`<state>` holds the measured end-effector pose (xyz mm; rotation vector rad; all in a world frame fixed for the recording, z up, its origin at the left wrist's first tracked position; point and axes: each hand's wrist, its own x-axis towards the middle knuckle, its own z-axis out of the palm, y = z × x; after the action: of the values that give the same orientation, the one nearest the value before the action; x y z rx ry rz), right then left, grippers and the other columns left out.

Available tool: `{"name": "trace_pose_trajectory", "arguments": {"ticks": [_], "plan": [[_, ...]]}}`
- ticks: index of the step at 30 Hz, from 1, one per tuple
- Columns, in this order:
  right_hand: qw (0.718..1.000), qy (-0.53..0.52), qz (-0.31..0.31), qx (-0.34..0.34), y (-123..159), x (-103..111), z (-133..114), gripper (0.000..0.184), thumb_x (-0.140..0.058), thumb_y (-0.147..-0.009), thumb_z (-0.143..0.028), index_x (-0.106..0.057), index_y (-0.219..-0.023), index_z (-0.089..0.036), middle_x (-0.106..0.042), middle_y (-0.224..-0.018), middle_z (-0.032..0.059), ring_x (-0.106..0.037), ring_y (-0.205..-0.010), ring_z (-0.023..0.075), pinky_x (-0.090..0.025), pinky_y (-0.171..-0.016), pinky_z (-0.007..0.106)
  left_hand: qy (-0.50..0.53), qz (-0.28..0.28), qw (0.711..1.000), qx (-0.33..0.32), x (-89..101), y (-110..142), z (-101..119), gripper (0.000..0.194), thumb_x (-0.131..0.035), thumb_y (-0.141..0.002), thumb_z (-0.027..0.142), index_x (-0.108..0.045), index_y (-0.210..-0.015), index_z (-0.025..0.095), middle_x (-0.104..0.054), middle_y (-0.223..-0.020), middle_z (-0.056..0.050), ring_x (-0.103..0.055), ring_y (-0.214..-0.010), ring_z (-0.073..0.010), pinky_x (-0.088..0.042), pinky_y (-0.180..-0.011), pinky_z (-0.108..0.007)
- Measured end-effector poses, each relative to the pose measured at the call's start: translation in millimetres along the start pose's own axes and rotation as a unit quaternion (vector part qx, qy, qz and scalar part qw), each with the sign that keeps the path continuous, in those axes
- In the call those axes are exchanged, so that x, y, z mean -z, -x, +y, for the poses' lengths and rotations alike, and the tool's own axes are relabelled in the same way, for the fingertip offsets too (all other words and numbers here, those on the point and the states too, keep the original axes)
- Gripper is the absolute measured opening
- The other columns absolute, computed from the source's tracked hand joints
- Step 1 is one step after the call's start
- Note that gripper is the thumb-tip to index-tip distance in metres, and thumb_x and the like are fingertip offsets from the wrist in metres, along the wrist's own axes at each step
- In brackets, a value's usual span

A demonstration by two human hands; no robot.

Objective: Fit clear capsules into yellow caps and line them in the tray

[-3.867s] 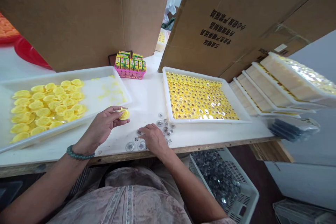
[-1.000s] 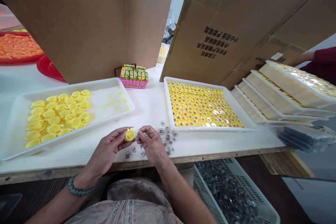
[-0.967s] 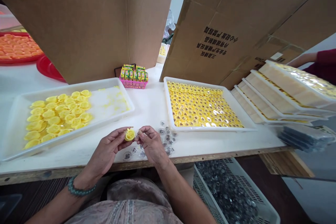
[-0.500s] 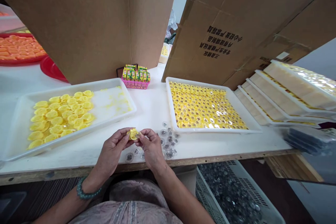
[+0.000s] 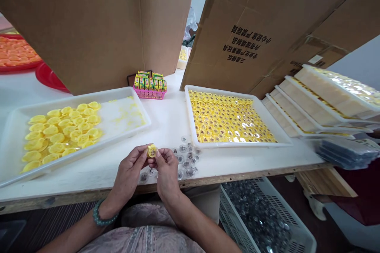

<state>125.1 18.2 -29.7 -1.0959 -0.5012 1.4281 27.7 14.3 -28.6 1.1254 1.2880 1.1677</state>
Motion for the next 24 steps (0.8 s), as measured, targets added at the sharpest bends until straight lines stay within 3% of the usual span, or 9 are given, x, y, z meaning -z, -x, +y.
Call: {"name": "trace_pose_trajectory", "arguments": {"ticks": [5,9,12,15,17,20,24], "plan": [[0.998,0.046,-0.003,0.046,0,7,0,0.018,-0.07,-0.071,-0.029,-0.059,-0.074,-0.015,-0.057,-0.065,-0.0028,-0.048,-0.056,0.0069,-0.039,-0.055,0.02,0.046,-0.016,0.999,-0.006,-4.4,0,5,0.028,-0.06,-0.08,0.035,-0.058,-0.102,0.019,-0.068,-0.1,-0.004,-0.063,-0.089,-0.0172,-0.05,-0.082,-0.03],[0.996,0.07,-0.03,0.042,-4,13,-2,0.015,-0.072,-0.068,-0.025,-0.06,-0.074,-0.017,-0.055,-0.068,-0.0031,-0.047,-0.063,0.0078,-0.038,-0.06,0.02,0.062,-0.009,0.998,0.004,-1.9,-8,2,0.021,-0.065,-0.075,0.032,-0.06,-0.09,0.018,-0.07,-0.092,-0.004,-0.064,-0.086,-0.018,-0.051,-0.08,-0.03],[0.997,0.062,-0.03,0.031,-8,17,-1,0.028,-0.075,-0.063,-0.025,-0.063,-0.087,-0.02,-0.056,-0.075,-0.0027,-0.048,-0.067,0.009,-0.038,-0.061,0.02,0.063,-0.021,0.998,0.016,0.8,-13,-1,0.022,-0.066,-0.073,0.032,-0.06,-0.089,0.018,-0.07,-0.093,-0.005,-0.065,-0.088,-0.0191,-0.05,-0.082,-0.031],[0.995,0.064,-0.073,-0.003,-14,22,-8,0.03,-0.073,-0.066,-0.033,-0.067,-0.091,-0.019,-0.057,-0.072,-0.0017,-0.048,-0.065,0.0097,-0.039,-0.061,0.021,0.099,-0.057,0.992,0.062,-1.5,-18,0,0.029,-0.068,-0.071,0.036,-0.059,-0.093,0.018,-0.071,-0.093,-0.005,-0.066,-0.087,-0.0198,-0.052,-0.082,-0.031],[0.99,0.08,-0.118,-0.007,-19,27,-20,0.028,-0.066,-0.072,-0.042,-0.069,-0.086,-0.018,-0.059,-0.069,-0.0002,-0.051,-0.064,0.011,-0.041,-0.065,0.024,0.126,-0.097,0.981,0.108,-6.7,-25,4,0.047,-0.072,-0.067,0.039,-0.053,-0.107,0.02,-0.072,-0.086,-0.003,-0.067,-0.082,-0.02,-0.054,-0.08,-0.032],[0.977,0.164,-0.126,0.054,-27,36,-43,0.029,-0.064,-0.073,-0.044,-0.071,-0.084,-0.018,-0.064,-0.074,0.0016,-0.056,-0.071,0.0143,-0.044,-0.073,0.029,0.13,-0.121,0.975,0.137,-18.9,-35,14,0.068,-0.076,-0.061,0.043,-0.045,-0.118,0.023,-0.071,-0.073,0.0,-0.068,-0.077,-0.0199,-0.055,-0.079,-0.032],[0.954,0.26,-0.083,0.123,-31,48,-65,0.021,-0.065,-0.071,-0.033,-0.073,-0.085,-0.019,-0.068,-0.076,0.0032,-0.059,-0.07,0.0175,-0.046,-0.068,0.031,0.086,-0.127,0.979,0.134,-38.4,-42,25,0.061,-0.076,-0.055,0.05,-0.053,-0.104,0.021,-0.072,-0.071,-0.001,-0.069,-0.077,-0.022,-0.055,-0.074,-0.027]]}}
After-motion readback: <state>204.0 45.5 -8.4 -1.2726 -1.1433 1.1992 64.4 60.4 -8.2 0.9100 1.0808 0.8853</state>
